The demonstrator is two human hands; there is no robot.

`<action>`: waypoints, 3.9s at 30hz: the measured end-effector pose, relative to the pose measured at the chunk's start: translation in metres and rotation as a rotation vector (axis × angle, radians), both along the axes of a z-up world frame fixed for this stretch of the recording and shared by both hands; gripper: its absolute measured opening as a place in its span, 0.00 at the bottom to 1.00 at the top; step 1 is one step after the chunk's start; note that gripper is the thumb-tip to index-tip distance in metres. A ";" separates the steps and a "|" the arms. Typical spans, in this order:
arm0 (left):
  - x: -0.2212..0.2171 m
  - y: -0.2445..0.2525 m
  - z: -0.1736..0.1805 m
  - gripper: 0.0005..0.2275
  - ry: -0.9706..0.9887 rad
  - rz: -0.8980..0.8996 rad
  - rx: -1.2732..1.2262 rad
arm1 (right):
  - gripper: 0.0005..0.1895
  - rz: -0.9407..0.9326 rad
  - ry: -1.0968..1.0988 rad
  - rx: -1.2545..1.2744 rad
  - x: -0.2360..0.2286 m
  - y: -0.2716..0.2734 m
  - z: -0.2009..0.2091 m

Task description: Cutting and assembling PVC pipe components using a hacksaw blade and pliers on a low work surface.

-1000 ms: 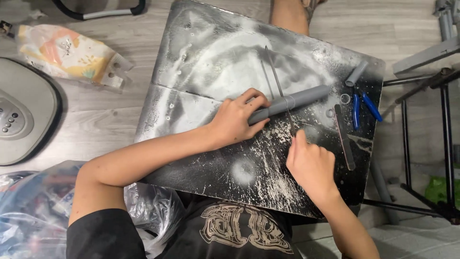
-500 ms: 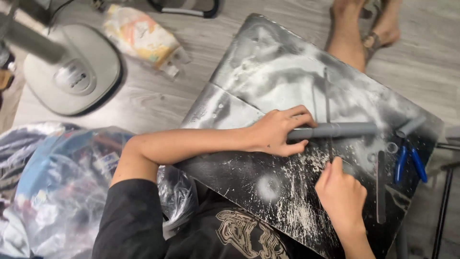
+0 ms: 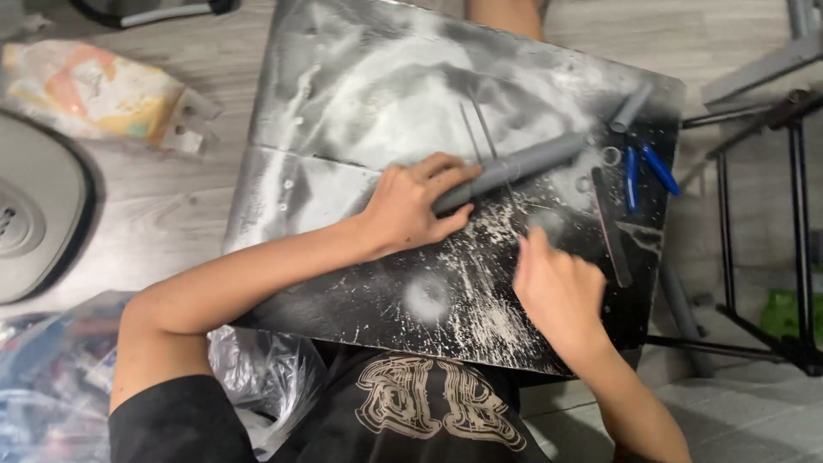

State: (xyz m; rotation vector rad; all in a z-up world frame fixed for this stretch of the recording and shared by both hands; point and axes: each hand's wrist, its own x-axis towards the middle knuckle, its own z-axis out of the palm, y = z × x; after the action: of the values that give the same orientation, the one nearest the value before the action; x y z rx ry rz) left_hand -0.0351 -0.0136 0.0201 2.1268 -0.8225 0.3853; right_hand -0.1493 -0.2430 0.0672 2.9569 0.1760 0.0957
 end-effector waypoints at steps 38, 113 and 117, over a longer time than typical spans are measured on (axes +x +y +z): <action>-0.005 0.000 0.008 0.14 -0.038 -0.003 0.095 | 0.13 -0.012 0.139 -0.069 -0.014 0.006 0.029; 0.031 0.019 0.020 0.16 0.172 -0.157 -0.122 | 0.22 -0.173 0.384 0.748 0.015 -0.009 0.010; 0.017 0.008 0.037 0.15 0.177 -0.170 -0.106 | 0.23 -0.160 0.363 0.690 0.040 0.002 0.012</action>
State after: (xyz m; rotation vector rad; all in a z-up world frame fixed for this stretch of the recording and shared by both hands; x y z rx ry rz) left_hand -0.0183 -0.0058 0.0566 1.9447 -0.8529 0.1452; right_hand -0.1092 -0.2407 0.0791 3.6318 -0.0686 -0.5043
